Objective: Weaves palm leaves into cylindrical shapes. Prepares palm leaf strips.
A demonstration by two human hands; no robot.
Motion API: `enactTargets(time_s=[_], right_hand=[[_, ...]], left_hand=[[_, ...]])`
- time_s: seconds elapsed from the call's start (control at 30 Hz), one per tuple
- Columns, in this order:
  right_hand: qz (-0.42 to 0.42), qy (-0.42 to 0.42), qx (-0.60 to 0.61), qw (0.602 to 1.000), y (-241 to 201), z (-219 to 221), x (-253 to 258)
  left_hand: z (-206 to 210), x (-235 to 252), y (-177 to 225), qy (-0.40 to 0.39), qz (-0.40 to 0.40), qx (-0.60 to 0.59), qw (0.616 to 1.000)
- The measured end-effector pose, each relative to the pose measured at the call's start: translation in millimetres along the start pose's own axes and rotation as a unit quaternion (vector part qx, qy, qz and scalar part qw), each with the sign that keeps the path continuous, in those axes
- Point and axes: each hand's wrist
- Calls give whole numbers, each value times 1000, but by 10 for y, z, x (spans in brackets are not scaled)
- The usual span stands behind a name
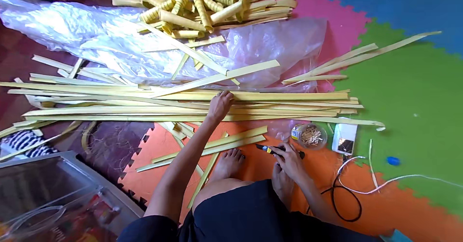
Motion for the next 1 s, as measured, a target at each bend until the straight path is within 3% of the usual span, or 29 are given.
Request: enactTargets(time_s=[0.03, 0.07, 0.37, 0.7, 0.83, 0.9, 1.0], right_hand=[[3, -3, 1, 1000, -13, -11, -1], [4, -3, 6, 1000, -32, -23, 1], [15, -9, 1, 1000, -47, -5, 2], [20, -14, 3, 1000, -63, 5, -6], [21, 10, 13, 1000, -116, -6, -49], [16, 68, 74, 995, -188, -38, -57], [24, 85, 291, 953, -418, -325, 20]], left_hand=[[212, 30, -149, 85, 39, -50, 994], [257, 59, -206, 92, 48, -85, 991], [149, 261, -147, 18, 89, -36, 995], [151, 167, -153, 71, 138, 2, 988], [-53, 83, -1, 17, 76, -72, 994], [-275, -3, 71, -1, 71, -143, 987], [-623, -260, 225, 23, 149, -204, 967]])
Point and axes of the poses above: each hand's wrist, its own x-axis towards the middle knuckle, its own z-axis out of the palm, y = z × x, and after that the axes turned 1 degree about z, right-handed
